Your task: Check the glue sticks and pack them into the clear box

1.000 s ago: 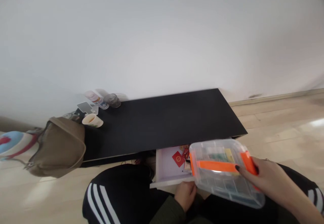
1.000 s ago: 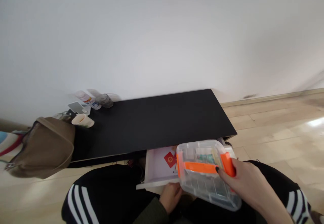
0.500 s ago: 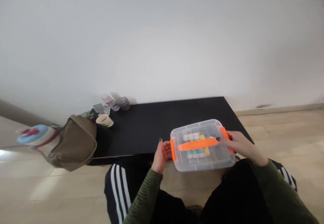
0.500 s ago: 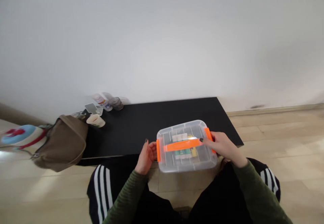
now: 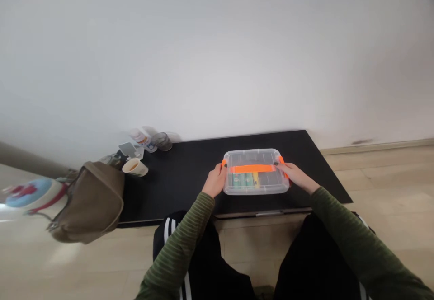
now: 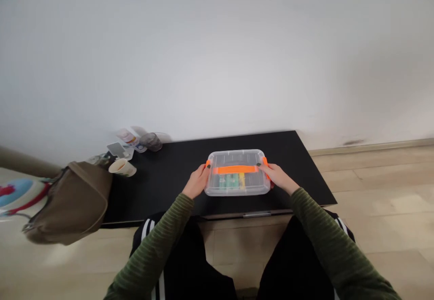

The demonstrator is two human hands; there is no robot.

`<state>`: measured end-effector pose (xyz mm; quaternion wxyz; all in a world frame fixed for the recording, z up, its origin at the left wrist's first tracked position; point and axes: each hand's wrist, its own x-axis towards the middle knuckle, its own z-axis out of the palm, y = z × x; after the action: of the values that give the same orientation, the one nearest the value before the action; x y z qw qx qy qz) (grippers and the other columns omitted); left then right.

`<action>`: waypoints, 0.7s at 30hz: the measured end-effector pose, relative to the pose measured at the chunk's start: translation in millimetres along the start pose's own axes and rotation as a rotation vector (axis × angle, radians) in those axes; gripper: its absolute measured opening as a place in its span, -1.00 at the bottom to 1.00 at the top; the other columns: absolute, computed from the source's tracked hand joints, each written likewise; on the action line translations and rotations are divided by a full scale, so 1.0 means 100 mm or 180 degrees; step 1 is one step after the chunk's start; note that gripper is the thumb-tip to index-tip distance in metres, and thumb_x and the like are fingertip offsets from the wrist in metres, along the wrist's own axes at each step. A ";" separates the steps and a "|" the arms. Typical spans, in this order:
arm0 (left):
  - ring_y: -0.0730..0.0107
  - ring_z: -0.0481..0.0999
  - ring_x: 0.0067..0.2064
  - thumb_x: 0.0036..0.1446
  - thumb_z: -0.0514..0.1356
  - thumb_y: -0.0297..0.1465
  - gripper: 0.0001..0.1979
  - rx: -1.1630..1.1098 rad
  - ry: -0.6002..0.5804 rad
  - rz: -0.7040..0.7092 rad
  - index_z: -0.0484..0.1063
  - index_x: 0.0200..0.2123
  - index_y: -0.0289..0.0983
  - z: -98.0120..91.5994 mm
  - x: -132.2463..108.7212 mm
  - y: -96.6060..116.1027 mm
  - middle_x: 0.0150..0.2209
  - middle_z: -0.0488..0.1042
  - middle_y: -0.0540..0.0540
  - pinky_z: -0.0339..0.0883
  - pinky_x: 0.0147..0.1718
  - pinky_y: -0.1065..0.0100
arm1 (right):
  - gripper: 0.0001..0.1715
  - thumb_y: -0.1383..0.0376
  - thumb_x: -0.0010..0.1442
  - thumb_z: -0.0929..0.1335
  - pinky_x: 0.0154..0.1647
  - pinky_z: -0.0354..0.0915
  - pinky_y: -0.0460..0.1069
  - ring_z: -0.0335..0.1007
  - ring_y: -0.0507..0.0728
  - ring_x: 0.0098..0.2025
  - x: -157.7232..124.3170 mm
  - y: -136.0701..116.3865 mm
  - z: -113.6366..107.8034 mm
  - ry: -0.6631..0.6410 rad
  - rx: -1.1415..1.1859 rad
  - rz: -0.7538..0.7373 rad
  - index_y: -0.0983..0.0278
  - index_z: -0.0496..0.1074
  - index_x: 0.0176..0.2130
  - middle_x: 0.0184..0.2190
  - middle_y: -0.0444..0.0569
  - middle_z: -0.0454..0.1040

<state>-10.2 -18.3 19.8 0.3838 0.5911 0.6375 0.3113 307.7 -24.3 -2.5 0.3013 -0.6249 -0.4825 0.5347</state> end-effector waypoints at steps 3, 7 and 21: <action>0.42 0.29 -0.46 0.24 0.00 -0.12 -0.62 -0.0537 0.0020 0.0013 0.32 -0.48 -0.25 0.05 0.02 -0.12 -0.51 0.35 0.01 0.15 -0.42 0.39 | -0.62 0.09 0.17 0.37 -0.58 0.30 -0.10 0.39 0.07 -0.58 0.03 0.02 -0.03 -0.0100 0.0342 -0.0013 0.38 0.53 -0.27 -0.64 -0.04 0.47; 0.48 0.22 -0.46 0.22 0.02 -0.10 -0.61 -0.1043 -0.0068 -0.0059 0.30 -0.48 -0.28 0.08 0.02 -0.23 -0.50 0.30 0.04 0.13 -0.45 0.42 | -0.52 0.02 0.20 0.33 -0.63 0.27 -0.08 0.33 0.06 -0.64 0.05 0.04 -0.08 -0.0465 0.0515 0.0110 0.41 0.52 -0.29 -0.67 -0.04 0.44; 0.42 0.32 -0.39 0.24 0.01 -0.16 -0.66 -0.1436 0.0182 -0.0125 0.37 -0.40 -0.27 0.19 -0.08 -0.20 -0.44 0.39 0.01 0.22 -0.35 0.38 | -0.45 0.11 0.20 0.31 0.19 0.25 0.11 0.33 0.20 0.17 0.29 -0.02 0.03 0.1055 -0.0122 -0.1137 0.18 0.33 0.15 0.14 0.03 0.41</action>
<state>-3.9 -29.9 -6.1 0.4940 0.4686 0.5739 0.4550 303.6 3.2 -12.7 0.4542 -0.6146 -0.5393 0.3538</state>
